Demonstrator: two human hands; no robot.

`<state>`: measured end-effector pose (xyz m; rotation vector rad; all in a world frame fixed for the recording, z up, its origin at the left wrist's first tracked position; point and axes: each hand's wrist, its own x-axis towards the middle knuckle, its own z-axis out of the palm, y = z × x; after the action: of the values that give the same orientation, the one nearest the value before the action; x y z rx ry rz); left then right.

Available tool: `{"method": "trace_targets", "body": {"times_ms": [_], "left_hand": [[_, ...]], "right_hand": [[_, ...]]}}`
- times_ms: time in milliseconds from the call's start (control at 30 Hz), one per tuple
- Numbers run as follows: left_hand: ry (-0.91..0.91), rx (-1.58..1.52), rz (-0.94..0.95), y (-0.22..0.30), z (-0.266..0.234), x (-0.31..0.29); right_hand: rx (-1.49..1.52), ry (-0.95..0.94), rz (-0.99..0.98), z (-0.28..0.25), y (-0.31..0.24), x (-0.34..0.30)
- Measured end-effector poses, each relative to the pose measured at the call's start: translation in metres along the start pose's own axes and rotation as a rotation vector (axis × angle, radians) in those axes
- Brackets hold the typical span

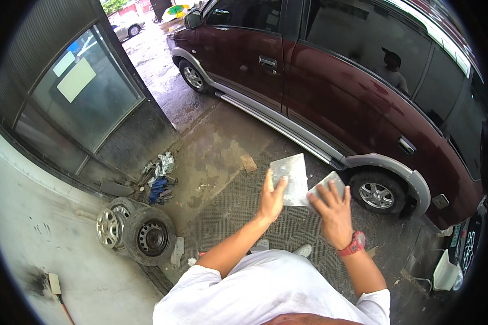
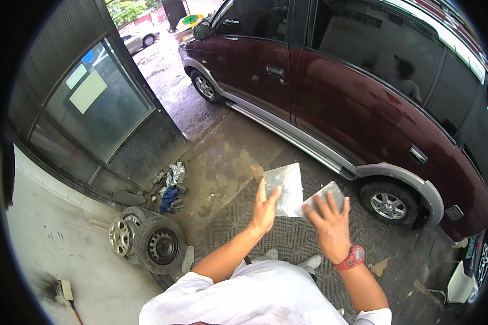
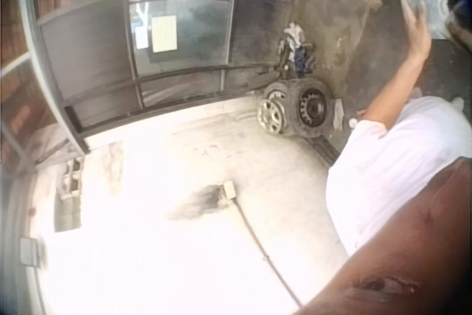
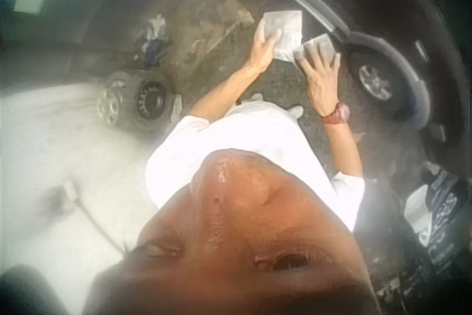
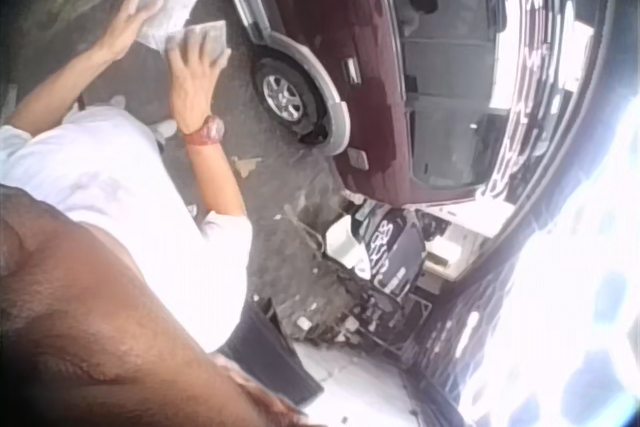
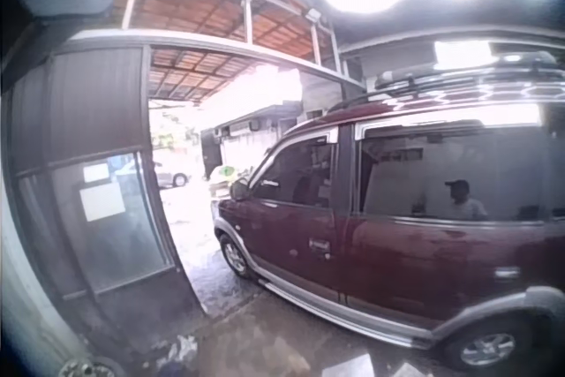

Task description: The person sands the front and rear wheel arches of a maroon SUV using sandpaper sheets. They move around the vehicle, sanding different sections of the plastic bumper trim and occasionally touching the surface with a finger.

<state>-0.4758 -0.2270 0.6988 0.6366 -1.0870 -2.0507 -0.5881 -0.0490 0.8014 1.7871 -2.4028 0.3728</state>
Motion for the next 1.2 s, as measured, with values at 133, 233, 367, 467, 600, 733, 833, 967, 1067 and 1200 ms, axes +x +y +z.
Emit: {"method": "trace_targets", "body": {"times_ms": [133,233,367,467,600,733,833,967,1067,1200], "left_hand": [[-0.120,0.313,0.058,-0.011,-0.018,0.001],[-0.167,0.491,0.074,0.027,0.018,-0.015],[0.206,0.035,0.156,0.025,0.010,0.003],[0.045,-0.030,0.050,0.036,-0.001,0.009],[-0.064,-0.132,-0.151,0.039,0.036,-0.004],[-0.141,-0.110,-0.263,0.023,0.035,-0.016],[-0.275,-0.083,-0.406,0.022,0.034,-0.013],[-0.072,-0.163,-0.263,0.016,0.033,-0.006],[-0.048,0.010,-0.142,0.012,0.031,0.000],[0.043,-0.034,-0.036,0.022,0.044,-0.003]], "right_hand": [[-0.015,0.077,0.061,-0.011,0.006,0.009],[0.086,0.067,-0.056,0.003,-0.006,-0.001],[0.019,-0.111,-0.121,0.000,-0.002,-0.009],[0.222,-0.009,-0.243,-0.015,-0.019,-0.008],[0.445,0.053,-0.045,0.019,-0.011,-0.010],[0.253,-0.081,0.264,0.023,0.031,-0.009],[0.783,0.095,0.373,0.023,0.019,-0.007],[1.382,-0.099,0.460,0.014,0.014,-0.015],[1.820,0.072,0.731,0.023,0.007,-0.016],[1.418,-0.289,0.622,0.022,0.021,-0.024]]}}
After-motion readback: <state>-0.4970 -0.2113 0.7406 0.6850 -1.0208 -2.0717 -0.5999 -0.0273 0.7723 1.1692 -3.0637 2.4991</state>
